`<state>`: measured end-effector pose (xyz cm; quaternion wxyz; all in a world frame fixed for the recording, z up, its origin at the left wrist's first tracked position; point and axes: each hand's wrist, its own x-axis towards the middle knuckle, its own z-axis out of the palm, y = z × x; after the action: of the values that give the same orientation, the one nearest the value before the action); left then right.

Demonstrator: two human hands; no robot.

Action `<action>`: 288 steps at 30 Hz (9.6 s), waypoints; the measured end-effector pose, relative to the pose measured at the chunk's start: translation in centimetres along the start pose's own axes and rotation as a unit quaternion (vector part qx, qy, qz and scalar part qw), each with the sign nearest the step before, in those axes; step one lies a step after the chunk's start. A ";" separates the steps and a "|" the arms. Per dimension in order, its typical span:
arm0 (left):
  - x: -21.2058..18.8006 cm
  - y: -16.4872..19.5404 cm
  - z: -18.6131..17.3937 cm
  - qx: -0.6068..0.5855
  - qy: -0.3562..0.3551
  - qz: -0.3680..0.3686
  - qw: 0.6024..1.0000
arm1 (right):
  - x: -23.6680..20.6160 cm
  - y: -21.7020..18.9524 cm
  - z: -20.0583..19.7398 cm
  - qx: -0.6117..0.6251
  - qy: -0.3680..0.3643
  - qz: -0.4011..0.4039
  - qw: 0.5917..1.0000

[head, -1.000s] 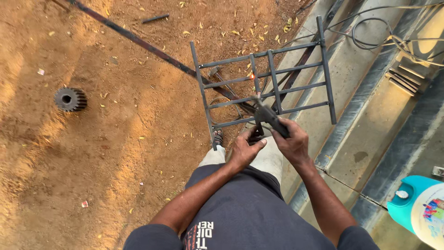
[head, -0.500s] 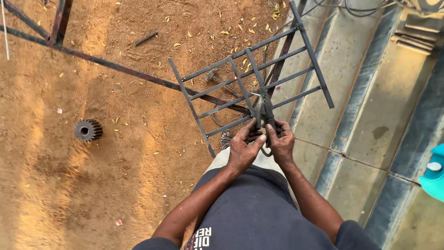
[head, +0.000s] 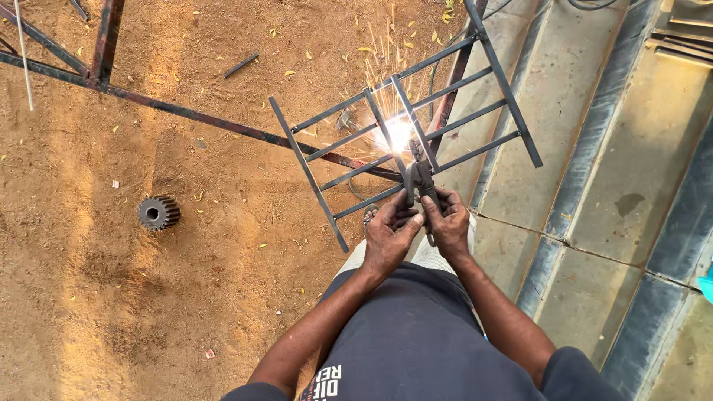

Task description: The person measures dimensions of a metal grid using a tape measure and then performs spot welds at several intersections using a handheld welding tool.

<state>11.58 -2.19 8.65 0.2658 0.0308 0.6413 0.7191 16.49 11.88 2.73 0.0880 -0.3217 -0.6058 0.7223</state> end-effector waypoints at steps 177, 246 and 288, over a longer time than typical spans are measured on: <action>3.2 -1.5 3.6 0.096 -0.122 -0.163 0.974 | 3.3 -11.0 -2.7 -0.533 -0.072 -0.358 0.764; -2.5 -1.5 2.0 0.066 -0.249 -0.134 0.957 | -1.8 -5.5 -7.4 -0.133 -0.039 0.107 0.985; -9.8 -21.2 17.4 0.272 -0.035 -0.433 0.858 | 25.3 2.9 -51.7 -0.476 0.156 0.441 0.745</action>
<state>33.93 10.21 -5.28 0.5538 -0.1540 0.7504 0.3264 27.08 66.57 -12.06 -0.3120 -0.6612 -0.6394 0.2380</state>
